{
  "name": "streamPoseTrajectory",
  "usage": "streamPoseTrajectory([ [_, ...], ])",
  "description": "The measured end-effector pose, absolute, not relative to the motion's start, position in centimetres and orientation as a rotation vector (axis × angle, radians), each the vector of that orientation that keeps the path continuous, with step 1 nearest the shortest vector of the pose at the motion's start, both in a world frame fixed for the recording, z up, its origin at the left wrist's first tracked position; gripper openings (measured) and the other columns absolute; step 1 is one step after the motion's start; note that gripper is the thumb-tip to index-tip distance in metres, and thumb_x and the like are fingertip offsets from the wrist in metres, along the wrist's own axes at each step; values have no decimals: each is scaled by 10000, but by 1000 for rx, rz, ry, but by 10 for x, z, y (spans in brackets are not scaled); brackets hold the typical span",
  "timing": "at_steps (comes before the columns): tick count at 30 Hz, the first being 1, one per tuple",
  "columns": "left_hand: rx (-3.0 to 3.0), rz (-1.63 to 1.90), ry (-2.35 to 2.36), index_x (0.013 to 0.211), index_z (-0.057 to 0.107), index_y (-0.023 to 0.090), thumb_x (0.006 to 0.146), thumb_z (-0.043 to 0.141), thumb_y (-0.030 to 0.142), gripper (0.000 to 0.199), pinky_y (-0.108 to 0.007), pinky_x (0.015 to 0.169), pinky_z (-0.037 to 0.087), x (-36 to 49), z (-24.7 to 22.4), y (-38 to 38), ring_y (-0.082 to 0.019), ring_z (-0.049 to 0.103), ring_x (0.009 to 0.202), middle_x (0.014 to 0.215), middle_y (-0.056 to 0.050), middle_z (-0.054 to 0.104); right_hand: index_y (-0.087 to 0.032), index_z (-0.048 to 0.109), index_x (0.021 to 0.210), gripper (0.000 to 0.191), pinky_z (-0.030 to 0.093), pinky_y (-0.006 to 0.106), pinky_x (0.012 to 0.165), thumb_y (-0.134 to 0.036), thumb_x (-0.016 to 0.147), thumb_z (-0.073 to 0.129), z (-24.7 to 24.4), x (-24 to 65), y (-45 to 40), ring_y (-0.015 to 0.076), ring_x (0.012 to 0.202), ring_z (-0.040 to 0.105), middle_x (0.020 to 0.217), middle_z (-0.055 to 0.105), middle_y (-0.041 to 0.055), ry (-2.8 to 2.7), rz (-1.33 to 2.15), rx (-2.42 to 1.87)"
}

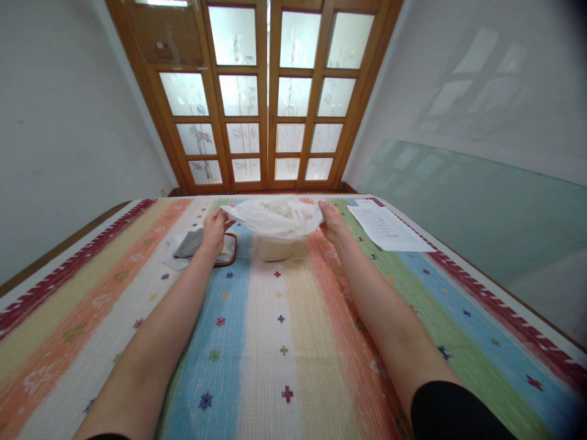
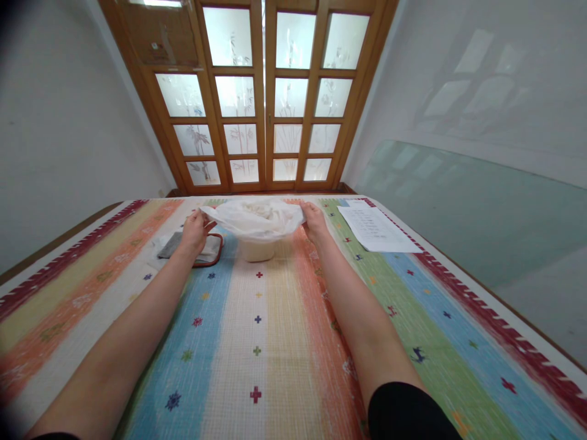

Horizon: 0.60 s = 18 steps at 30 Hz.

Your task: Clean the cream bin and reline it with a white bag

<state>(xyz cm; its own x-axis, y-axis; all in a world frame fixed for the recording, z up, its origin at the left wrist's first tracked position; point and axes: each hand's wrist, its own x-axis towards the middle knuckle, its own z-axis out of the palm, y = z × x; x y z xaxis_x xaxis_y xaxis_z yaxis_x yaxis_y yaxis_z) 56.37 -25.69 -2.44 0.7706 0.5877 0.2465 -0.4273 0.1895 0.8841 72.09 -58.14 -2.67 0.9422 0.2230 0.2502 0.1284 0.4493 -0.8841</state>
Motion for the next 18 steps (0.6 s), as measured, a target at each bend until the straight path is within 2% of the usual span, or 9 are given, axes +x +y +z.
streamPoseTrajectory([
  [3,1078,676,297,882,672,194,849,782,417,251,-257,703,592,562,-19,-254,-115,669,668,830,-1,724,-245,530,730,479,468,240,528,-576,745,875,-26,726,-584,115,564,528,629,575,-77,-291,23,-1065],
  [7,860,628,361,880,630,201,924,720,344,175,-265,713,619,560,-11,-253,-60,557,483,686,57,664,-248,560,797,406,523,240,550,-530,805,852,-21,729,-585,125,626,617,703,653,-68,-170,84,-969],
  [9,786,612,342,828,589,202,951,704,387,250,-263,722,624,559,-8,-253,-51,524,449,623,74,621,-252,572,817,373,560,240,575,-501,821,849,-19,730,-584,128,661,653,727,685,-62,-113,92,-905],
  [12,764,575,317,766,531,205,956,700,458,359,-231,638,590,559,-7,-254,-52,498,415,568,81,574,-257,560,815,372,602,238,613,-511,838,832,-18,729,-581,129,702,691,711,693,-57,-78,52,-868],
  [15,757,523,365,723,500,206,990,633,439,378,-214,566,540,558,-9,-253,-59,480,398,536,73,542,-259,536,812,388,621,244,658,-535,850,806,-18,724,-578,133,737,708,718,704,-47,-95,2,-886],
  [18,780,460,424,692,488,207,1021,523,419,393,-257,600,565,558,-13,-253,-99,562,460,574,27,589,-262,524,833,389,622,258,687,-505,815,827,-16,717,-577,138,758,707,769,718,-44,-150,12,-895],
])
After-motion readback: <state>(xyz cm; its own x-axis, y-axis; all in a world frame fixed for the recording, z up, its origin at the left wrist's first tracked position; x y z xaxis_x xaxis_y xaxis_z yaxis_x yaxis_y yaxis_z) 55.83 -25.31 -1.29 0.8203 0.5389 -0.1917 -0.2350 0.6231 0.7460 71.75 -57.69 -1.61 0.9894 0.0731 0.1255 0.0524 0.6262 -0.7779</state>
